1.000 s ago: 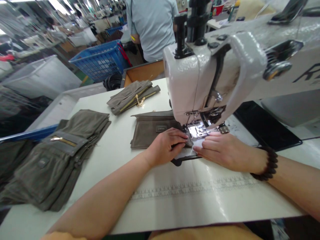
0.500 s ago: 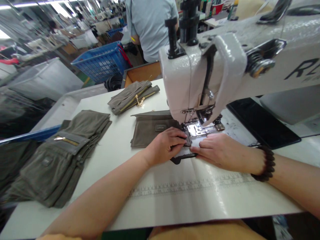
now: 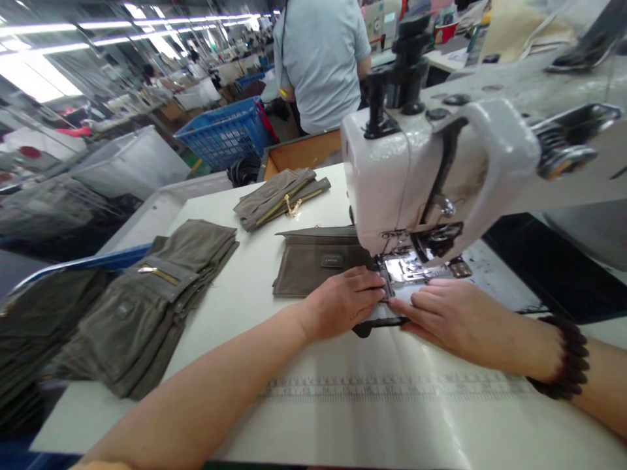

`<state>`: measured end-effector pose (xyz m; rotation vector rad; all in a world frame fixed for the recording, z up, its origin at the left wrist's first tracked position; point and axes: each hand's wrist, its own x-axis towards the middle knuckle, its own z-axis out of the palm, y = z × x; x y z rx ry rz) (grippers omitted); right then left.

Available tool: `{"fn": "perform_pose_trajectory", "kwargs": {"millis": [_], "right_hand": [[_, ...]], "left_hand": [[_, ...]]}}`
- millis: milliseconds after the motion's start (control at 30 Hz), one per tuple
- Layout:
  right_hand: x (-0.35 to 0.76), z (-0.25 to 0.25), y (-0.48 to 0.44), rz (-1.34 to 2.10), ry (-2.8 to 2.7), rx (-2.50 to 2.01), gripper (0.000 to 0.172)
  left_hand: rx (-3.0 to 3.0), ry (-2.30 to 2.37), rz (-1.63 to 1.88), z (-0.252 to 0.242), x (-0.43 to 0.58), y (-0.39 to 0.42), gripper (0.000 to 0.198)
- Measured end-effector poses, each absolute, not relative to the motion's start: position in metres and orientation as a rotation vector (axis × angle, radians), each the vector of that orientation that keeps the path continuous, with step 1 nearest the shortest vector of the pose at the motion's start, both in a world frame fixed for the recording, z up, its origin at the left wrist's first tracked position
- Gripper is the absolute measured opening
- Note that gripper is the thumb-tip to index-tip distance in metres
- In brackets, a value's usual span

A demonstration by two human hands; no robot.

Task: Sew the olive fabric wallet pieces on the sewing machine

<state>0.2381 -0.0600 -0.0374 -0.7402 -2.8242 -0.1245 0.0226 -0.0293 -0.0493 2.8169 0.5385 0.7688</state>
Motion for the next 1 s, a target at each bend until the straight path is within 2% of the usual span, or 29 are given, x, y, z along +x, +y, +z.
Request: {"fn": "perform_pose_trajectory", "kwargs": {"millis": [600, 1000], "right_hand": [[0.234, -0.038, -0.056, -0.054, -2.808, -0.959, 0.034], [0.233, -0.038, -0.057, -0.030, -2.789, -1.066, 0.035]], "left_hand": [[2.886, 0.601, 0.624, -0.048, 0.024, -0.017, 0.023], [2.760, 0.726, 0.720, -0.046, 0.024, -0.006, 0.019]]}}
